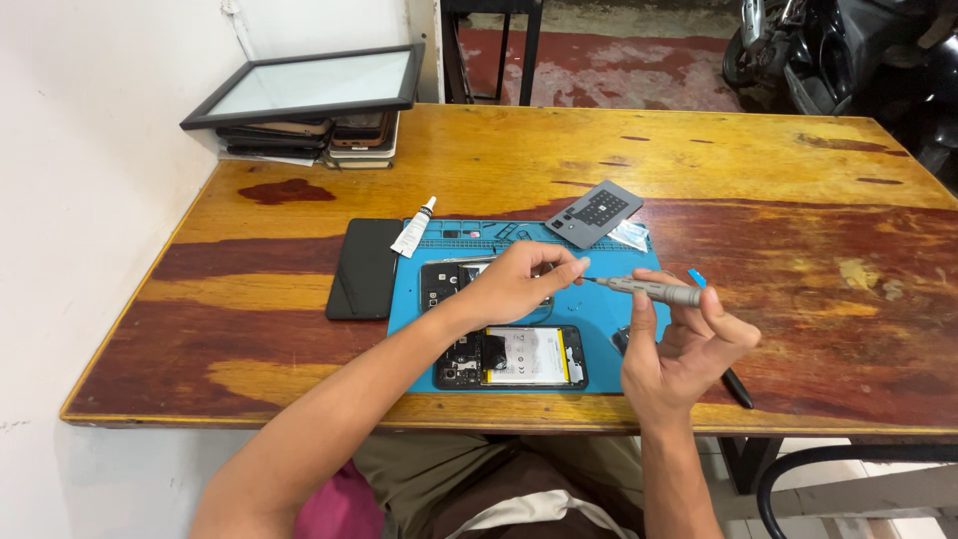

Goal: The person uses a screwdriver to remove screws from the back of a disassembled smartphone and places them on a blue mat. The person then uses a spudger to pry and separate internal components. The person continues to remove screws and manipulate parts of the phone.

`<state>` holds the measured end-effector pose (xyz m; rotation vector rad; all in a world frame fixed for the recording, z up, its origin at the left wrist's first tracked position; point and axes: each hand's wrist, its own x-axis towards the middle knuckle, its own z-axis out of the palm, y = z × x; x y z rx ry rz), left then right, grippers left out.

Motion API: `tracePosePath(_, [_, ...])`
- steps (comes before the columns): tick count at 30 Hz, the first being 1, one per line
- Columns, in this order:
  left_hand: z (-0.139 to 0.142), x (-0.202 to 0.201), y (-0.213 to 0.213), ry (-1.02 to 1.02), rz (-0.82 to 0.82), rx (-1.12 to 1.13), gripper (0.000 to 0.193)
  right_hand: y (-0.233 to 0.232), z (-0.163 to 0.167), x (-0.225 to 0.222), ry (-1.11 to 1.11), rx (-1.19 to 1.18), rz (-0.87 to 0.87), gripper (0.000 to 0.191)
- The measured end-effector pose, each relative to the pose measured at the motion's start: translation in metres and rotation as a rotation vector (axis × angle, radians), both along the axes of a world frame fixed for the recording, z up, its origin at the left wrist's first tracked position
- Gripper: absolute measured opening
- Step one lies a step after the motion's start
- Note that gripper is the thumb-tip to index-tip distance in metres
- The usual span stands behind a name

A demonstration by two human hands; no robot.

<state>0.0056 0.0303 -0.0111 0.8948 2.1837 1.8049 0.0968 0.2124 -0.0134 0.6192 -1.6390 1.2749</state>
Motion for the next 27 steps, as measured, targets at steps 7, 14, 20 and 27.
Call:
tracePosePath(7, [0.0,-0.021,-0.012,0.047,-0.03,0.118,0.043,-0.013,0.006,0.005,0.016,0.064,0.017,0.062])
tracePosePath(14, [0.008,-0.032,-0.052,0.355,0.408,-0.164,0.048,-0.064,0.012,0.017,-0.12,0.333,0.201,0.048])
tracePosePath(20, [0.013,-0.036,-0.063,0.307,0.545,-0.329,0.053,-0.085,0.012,0.007,-0.165,0.323,0.264,0.044])
tracePosePath(27, [0.014,-0.032,-0.058,0.236,0.516,-0.418,0.055,-0.085,0.002,0.002,-0.151,0.351,0.247,0.046])
